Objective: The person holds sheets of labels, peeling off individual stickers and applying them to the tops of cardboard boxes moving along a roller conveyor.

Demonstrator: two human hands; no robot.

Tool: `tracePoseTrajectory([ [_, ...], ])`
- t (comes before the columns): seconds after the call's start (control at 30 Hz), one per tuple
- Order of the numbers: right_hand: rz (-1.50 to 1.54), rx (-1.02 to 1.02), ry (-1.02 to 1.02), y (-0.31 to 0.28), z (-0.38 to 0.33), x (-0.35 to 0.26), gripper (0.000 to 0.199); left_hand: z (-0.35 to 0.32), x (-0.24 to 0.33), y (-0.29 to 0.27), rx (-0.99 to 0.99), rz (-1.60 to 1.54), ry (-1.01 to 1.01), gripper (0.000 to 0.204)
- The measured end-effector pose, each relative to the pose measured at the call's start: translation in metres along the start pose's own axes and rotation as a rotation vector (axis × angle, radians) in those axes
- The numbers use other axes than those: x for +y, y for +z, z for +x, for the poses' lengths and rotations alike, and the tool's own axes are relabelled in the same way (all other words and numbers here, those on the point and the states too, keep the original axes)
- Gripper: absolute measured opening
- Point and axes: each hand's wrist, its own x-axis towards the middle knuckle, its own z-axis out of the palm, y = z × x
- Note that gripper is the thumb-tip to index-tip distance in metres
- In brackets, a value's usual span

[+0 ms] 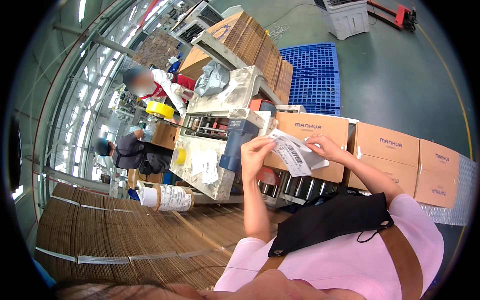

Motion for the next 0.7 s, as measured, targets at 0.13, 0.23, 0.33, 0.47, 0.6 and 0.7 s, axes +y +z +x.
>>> tracePoseTrajectory([
  [0.13,-0.056,0.079,-0.036,0.011,0.006,-0.015,0.012,-0.010,-0.015,-0.019,0.226,-0.114,-0.024,0.012],
  [0.23,0.024,0.208,-0.010,0.020,0.003,0.002,0.015,-0.021,-0.041,-0.056,0.473,-0.260,0.042,0.007],
  [0.33,0.024,0.288,0.079,0.004,-0.003,0.016,0.018,-0.038,-0.052,-0.119,1.019,-0.701,0.161,0.010],
  [0.47,0.042,0.305,0.061,-0.002,0.006,0.012,0.019,-0.070,-0.095,-0.198,1.574,-0.475,0.065,0.019],
  [0.6,0.085,0.231,0.091,-0.003,0.011,-0.002,0.018,-0.089,-0.119,-0.213,1.607,-0.103,-0.296,0.022],
  [0.7,0.058,0.281,0.083,-0.009,0.001,-0.007,0.016,-0.087,-0.088,-0.162,1.579,0.809,-0.139,0.026],
])
